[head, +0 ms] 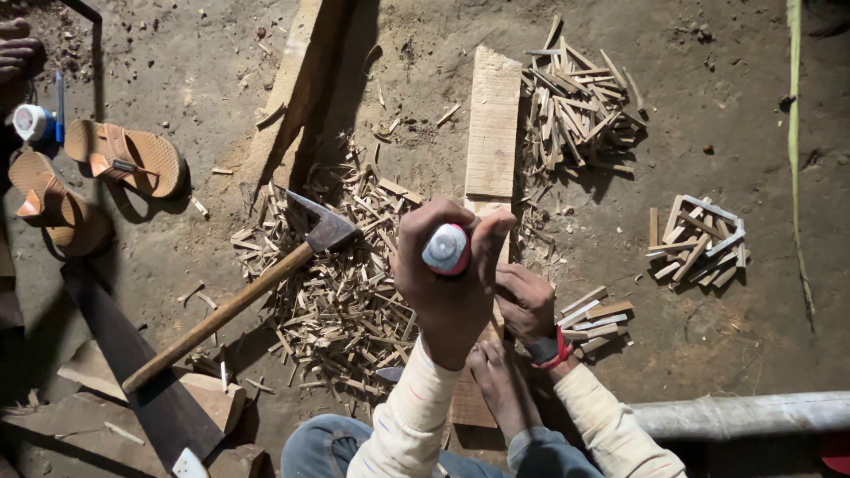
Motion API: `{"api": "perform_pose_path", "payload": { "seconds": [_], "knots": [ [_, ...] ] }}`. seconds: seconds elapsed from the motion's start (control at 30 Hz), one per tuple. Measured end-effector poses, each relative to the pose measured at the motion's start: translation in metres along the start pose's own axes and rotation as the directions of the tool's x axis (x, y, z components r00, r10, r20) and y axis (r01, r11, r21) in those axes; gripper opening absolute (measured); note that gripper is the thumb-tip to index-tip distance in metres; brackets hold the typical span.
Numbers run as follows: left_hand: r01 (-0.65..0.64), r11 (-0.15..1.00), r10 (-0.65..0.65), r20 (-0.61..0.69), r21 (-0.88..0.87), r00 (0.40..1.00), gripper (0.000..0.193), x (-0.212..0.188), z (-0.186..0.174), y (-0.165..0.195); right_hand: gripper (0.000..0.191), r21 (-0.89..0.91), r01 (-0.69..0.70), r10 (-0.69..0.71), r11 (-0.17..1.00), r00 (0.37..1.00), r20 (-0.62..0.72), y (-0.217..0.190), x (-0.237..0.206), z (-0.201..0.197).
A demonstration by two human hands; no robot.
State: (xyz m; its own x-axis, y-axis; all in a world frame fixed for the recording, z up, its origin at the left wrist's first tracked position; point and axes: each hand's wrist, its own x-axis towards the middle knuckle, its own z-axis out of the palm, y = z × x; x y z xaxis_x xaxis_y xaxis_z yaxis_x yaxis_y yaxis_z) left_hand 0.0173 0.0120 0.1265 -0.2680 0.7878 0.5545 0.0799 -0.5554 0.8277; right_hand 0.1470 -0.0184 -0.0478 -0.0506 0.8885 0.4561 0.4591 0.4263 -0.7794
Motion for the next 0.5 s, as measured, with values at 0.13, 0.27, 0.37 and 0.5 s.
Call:
{"api": "perform_pose_path", "payload": {
  "seconds": [0.13, 0.27, 0.37, 0.5],
  "knots": [
    [0.05, 0.992, -0.048, 0.015, -0.116, 0.999, 0.029, -0.0008, 0.0011, -0.0005, 0.02, -0.016, 0.004, -0.004, 1.0, 1.0, -0.01, 0.0001, -0.0022, 0.0],
    [0.039, 0.997, -0.038, 0.024, -0.07, 0.999, 0.031, -0.0015, 0.0017, -0.0013, 0.019, -0.003, -0.009, 0.009, 1.0, 1.0, -0.005, -0.0007, -0.0038, 0.0001],
    [0.048, 0.992, -0.045, 0.03, -0.116, 0.999, 0.029, -0.0025, 0.0018, -0.0024, 0.019, -0.005, -0.007, 0.007, 1.0, 1.0, -0.009, -0.0019, -0.0032, 0.0],
    [0.026, 0.996, -0.025, 0.015, -0.084, 1.0, 0.029, -0.0029, 0.0027, -0.0046, 0.02, 0.016, 0.003, -0.003, 1.0, 1.0, 0.002, -0.0032, -0.0017, -0.0003]
  ]
}}
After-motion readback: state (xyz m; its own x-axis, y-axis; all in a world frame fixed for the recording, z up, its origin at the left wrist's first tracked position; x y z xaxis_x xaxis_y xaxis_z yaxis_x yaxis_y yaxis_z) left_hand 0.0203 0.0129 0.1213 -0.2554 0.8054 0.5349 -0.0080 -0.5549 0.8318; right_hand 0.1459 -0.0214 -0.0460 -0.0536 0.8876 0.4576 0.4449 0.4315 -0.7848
